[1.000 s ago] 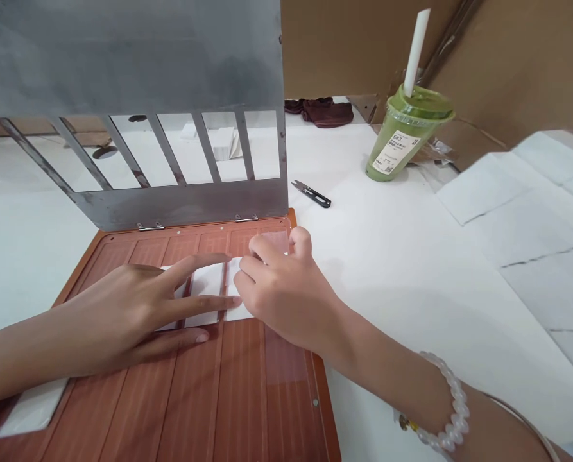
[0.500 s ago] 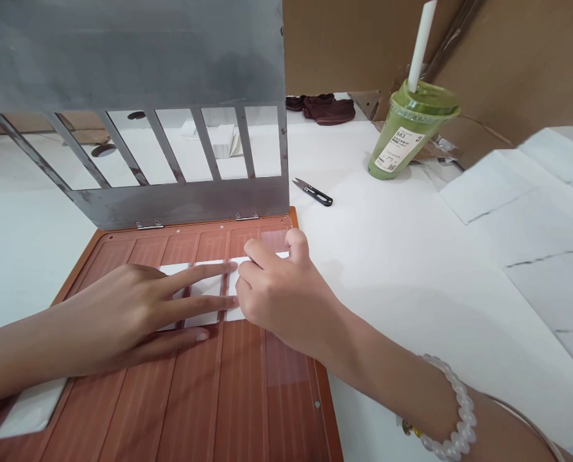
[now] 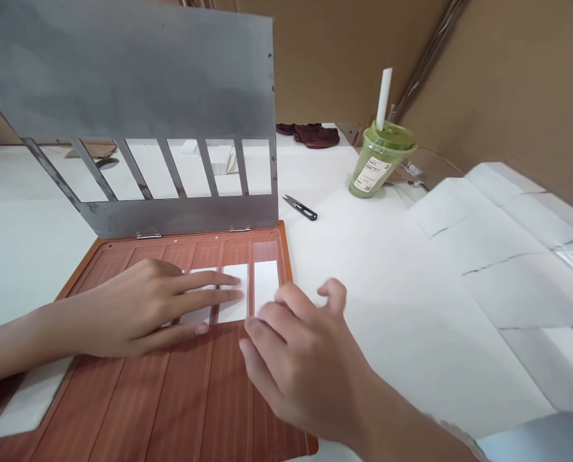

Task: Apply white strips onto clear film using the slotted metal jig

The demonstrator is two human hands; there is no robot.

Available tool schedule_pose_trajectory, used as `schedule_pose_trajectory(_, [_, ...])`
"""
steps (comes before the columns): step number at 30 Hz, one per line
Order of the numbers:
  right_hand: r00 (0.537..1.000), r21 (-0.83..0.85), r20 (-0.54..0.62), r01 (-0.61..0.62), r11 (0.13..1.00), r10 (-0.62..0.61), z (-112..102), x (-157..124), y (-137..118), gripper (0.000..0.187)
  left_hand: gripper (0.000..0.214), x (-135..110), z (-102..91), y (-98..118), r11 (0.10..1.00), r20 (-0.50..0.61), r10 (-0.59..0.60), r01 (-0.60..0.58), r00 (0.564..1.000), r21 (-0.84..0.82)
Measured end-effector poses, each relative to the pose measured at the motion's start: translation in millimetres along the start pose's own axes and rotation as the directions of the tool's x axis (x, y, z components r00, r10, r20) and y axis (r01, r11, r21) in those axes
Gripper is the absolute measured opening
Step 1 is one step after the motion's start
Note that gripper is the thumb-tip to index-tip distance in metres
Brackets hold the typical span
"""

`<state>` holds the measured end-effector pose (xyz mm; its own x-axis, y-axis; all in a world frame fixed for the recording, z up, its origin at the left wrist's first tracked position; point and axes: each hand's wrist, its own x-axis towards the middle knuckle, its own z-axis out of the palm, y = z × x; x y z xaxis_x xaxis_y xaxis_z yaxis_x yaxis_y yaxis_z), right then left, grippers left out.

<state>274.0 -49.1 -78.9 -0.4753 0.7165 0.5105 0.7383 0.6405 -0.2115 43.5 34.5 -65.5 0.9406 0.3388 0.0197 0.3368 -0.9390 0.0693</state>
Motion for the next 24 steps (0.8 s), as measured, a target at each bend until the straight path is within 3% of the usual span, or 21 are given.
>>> schedule_pose_trajectory(4, [0.996,-0.072,-0.049,-0.074,0.995,0.070,-5,-37,-10,0.030,0.057,16,1.2,-3,0.986,0.073,-0.011,-0.002,0.997,0.167])
schedule_pose_trajectory(11, [0.994,-0.212,-0.093,-0.070,0.975,0.051,7,-63,-17,0.029,0.054,32,1.7,-3,0.987,0.128,0.002,-0.022,0.992,0.161])
schedule_pose_trajectory(16, [0.996,-0.220,0.004,-0.081,0.972,0.084,4,-40,-2,0.023,0.056,32,-0.4,0,0.994,0.145,-0.034,0.018,0.989,0.108])
schedule_pose_trajectory(19, [0.981,-0.116,0.113,-0.145,0.983,0.158,3,-15,18,0.019,0.059,31,-0.9,1,0.997,0.130,-0.048,0.039,0.990,0.069])
schedule_pose_trajectory(22, [0.917,0.102,0.293,-0.311,0.945,0.270,4,10,39,0.003,0.053,31,-1.7,-1,0.999,0.132,-0.052,0.051,0.990,0.007])
schedule_pose_trajectory(24, [0.867,0.200,0.401,-0.398,0.895,0.296,5,23,49,0.013,0.050,29,-1.5,-5,0.997,0.114,-0.042,0.048,0.993,-0.053])
